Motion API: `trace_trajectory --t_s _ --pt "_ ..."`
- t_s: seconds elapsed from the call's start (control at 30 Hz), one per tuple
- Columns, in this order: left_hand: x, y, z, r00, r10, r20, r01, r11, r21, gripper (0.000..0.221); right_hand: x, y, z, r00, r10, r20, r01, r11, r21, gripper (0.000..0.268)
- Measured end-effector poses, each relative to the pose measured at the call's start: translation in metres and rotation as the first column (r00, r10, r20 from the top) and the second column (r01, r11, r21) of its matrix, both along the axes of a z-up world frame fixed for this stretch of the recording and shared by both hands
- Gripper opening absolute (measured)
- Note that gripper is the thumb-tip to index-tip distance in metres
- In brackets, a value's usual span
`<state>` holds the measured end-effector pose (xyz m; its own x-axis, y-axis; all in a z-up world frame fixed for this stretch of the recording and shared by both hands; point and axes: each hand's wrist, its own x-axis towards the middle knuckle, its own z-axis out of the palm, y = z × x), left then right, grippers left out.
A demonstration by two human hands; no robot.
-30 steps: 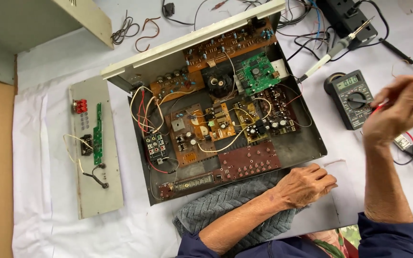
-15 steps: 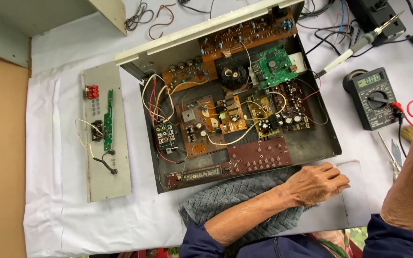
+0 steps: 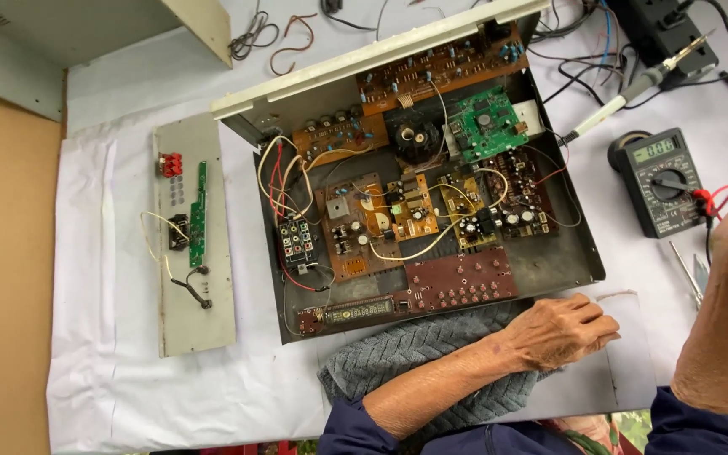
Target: Testing electronic circuits on an open device using a digital multimeter probe to diagnose issues.
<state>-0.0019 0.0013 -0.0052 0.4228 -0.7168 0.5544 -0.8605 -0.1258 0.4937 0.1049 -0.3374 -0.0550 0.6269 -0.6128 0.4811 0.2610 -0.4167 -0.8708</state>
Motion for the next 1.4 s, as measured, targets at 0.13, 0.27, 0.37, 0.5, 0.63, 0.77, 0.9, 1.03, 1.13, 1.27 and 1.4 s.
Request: trace_trajectory --t_s 0.13,0.27,0.37,0.5,0.63,0.77,0.9,1.03,1.13,1.27,1.4 --pt "0.002 -0.001 0.007 1.0 -0.012 -0.006 0.012 1.0 -0.001 0.016 -0.014 0.123 0.126 0.944 0.258 -0.207 -0.284 0.952 -0.11 0.007" --pt "0.002 -0.002 0.002 1.0 0.018 0.016 -0.018 1.0 -0.022 0.013 -0.004 0.151 0.132 0.898 0.233 -0.373 -0.38 0.837 -0.394 0.013" --pt "0.001 -0.004 -0.001 1.0 -0.004 0.0 0.004 1.0 -0.015 0.015 -0.002 0.158 0.127 0.843 0.279 -0.459 -0.466 0.805 -0.367 0.011" --pt "0.0 -0.005 -0.004 1.0 0.022 0.021 -0.022 0.999 -0.03 0.013 -0.002 0.158 0.12 0.841 0.279 -0.462 -0.488 0.761 -0.428 0.017" --pt "-0.005 -0.008 -0.008 0.999 0.031 0.012 -0.031 0.999 -0.021 0.016 -0.004 0.161 0.118 0.847 0.308 -0.433 -0.501 0.734 -0.459 0.015" --pt "-0.001 -0.008 -0.009 0.997 0.066 0.049 -0.065 0.998 -0.026 0.018 -0.004 0.169 0.12 0.834 0.31 -0.456 -0.514 0.735 -0.442 0.014" --pt "-0.003 -0.008 -0.011 0.998 0.053 0.035 -0.053 0.999 -0.012 0.018 -0.005 0.174 0.12 0.81 0.333 -0.482 -0.55 0.717 -0.429 0.017" --pt "-0.003 -0.008 -0.01 0.997 0.058 0.044 -0.057 0.998 -0.022 0.019 -0.006 0.177 0.121 0.8 0.356 -0.483 -0.57 0.703 -0.426 0.017" --pt "-0.003 -0.008 -0.011 0.997 0.066 0.033 -0.066 0.998 -0.015 0.021 -0.006 0.177 0.118 0.801 0.358 -0.48 -0.572 0.697 -0.433 0.017" --pt "-0.002 -0.007 -0.008 0.996 0.07 0.061 -0.07 0.997 -0.012 0.021 -0.007 0.177 0.115 0.798 0.359 -0.485 -0.581 0.674 -0.457 0.017" --pt "-0.003 -0.007 -0.009 0.996 0.078 0.047 -0.077 0.997 -0.016 0.019 -0.007 0.18 0.115 0.815 0.353 -0.46 -0.566 0.654 -0.502 0.015"
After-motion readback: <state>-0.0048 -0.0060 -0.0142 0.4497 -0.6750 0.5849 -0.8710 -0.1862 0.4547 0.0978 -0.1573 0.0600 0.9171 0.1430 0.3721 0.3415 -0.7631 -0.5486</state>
